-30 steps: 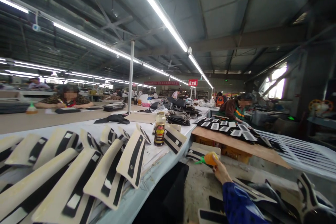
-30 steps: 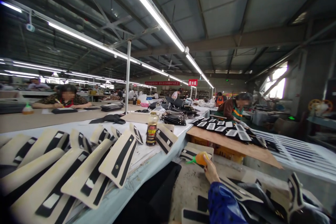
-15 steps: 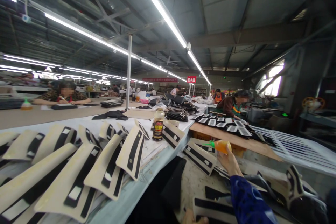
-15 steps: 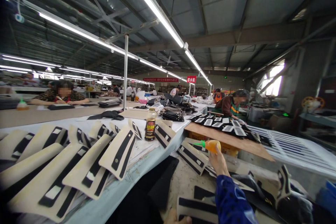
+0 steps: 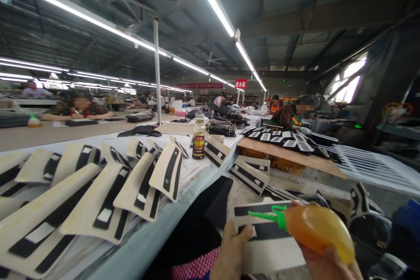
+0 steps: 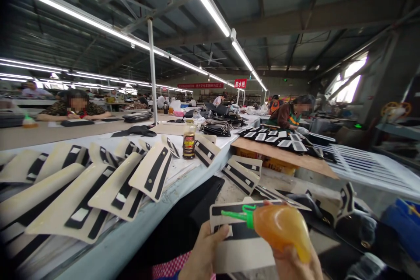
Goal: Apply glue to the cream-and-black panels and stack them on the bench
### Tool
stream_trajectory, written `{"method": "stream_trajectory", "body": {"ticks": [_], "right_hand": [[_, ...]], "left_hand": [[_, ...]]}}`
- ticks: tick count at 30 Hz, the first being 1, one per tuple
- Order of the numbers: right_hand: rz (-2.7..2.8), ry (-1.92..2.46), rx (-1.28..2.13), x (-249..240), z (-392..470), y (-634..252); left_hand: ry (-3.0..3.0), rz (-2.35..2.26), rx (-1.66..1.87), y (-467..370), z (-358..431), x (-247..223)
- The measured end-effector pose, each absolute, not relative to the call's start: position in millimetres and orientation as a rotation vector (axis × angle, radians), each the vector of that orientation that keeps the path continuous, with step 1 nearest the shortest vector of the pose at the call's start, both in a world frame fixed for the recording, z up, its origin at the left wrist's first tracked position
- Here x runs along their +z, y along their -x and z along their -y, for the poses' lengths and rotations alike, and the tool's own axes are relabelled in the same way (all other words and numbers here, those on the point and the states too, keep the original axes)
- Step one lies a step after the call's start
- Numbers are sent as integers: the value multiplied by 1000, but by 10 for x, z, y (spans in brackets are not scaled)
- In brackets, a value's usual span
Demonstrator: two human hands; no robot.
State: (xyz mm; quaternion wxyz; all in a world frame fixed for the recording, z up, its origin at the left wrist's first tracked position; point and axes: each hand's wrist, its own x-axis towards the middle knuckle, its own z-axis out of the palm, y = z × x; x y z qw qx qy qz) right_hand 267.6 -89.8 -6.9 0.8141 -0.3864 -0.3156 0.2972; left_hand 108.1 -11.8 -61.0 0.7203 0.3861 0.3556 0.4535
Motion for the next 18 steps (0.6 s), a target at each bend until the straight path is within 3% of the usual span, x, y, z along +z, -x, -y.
{"method": "stream_trajectory", "body": {"ticks": [7,18], "right_hand": [[670,814,546,-42,1042,-2514],[398,793,624,96,1195,-2483]], "left_hand": [[-818,-839,1039,-982,507,-300],[-572,-710,1213,-964,357,-47]]}}
